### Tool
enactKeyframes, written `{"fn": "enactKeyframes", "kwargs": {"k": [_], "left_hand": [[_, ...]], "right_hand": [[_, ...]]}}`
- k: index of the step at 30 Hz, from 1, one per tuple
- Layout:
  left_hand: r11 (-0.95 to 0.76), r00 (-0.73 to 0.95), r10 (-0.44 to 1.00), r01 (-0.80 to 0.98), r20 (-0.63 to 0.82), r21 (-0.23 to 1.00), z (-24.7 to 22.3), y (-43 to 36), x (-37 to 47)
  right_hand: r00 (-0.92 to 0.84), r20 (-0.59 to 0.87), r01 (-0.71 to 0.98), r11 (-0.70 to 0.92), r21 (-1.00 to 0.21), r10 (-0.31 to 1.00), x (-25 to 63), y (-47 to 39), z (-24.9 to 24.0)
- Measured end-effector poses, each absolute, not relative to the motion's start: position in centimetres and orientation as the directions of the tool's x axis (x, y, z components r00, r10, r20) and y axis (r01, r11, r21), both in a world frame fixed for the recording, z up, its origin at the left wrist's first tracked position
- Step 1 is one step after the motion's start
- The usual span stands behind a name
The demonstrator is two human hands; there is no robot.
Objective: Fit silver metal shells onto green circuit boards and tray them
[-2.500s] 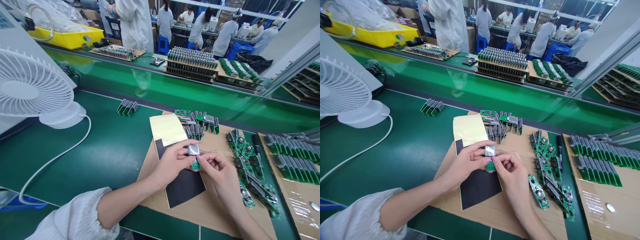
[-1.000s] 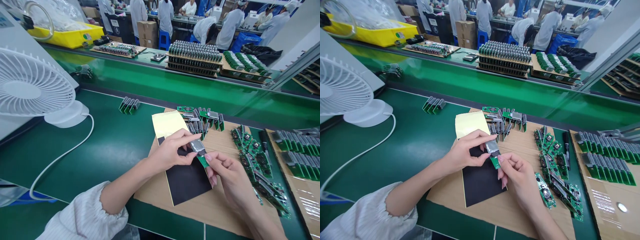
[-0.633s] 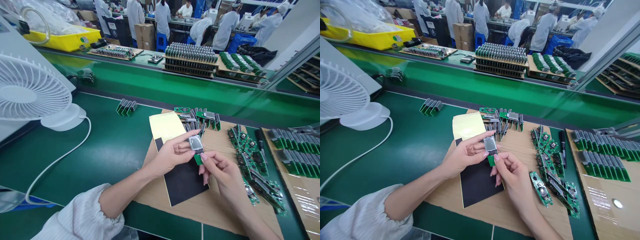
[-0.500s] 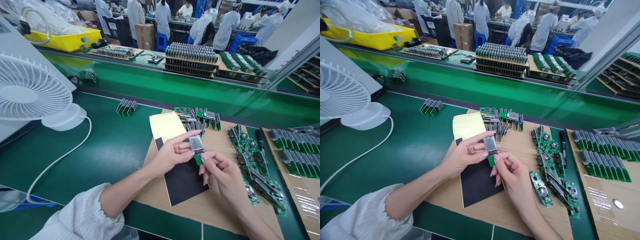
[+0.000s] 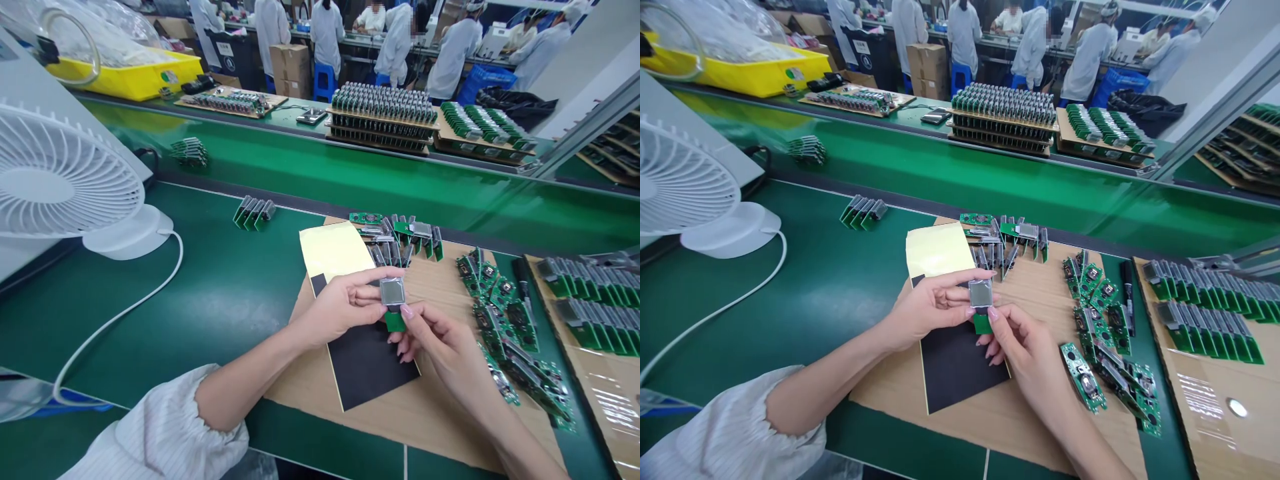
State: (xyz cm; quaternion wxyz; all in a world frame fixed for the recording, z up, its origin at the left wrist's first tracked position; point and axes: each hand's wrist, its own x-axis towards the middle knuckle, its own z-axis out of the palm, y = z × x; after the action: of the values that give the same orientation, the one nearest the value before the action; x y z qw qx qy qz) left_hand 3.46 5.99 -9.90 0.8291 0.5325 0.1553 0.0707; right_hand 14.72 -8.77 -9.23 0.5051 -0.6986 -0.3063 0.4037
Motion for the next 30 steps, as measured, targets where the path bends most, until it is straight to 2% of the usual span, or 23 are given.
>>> {"fn": "enactKeyframes", "kwargs": {"k": [7, 19, 26, 30], "left_hand": [[0.476, 0.967, 0.154, 0.107, -0.202, 0.873, -10.1, 6.7, 3.5], [0.412, 0.965, 0.162, 0.125, -0.207, 0.903, -10.0, 6.3, 3.4], [0.513, 0.935, 0.247, 0.096, -0.254, 0.853, -10.2, 5.7, 3.7], [0.528, 0.952, 0.213, 0.078, -0.221, 0.846, -10.4, 5.7, 3.6]], "right_hand": [[0.380, -0.281, 0.022, -0.312, -0.950, 0.882, 15.2, -8.7, -8.8], [0.411, -0.240, 0.072, -0.294, -0.953, 0.880, 15.4, -9.0, -9.3], [0.379, -0.398, -0.160, -0.364, -0.917, 0.836, 15.5, -8.7, -9.1], [0.388, -0.409, -0.183, -0.366, -0.913, 0.826, 15.4, -8.6, -8.8]]}}
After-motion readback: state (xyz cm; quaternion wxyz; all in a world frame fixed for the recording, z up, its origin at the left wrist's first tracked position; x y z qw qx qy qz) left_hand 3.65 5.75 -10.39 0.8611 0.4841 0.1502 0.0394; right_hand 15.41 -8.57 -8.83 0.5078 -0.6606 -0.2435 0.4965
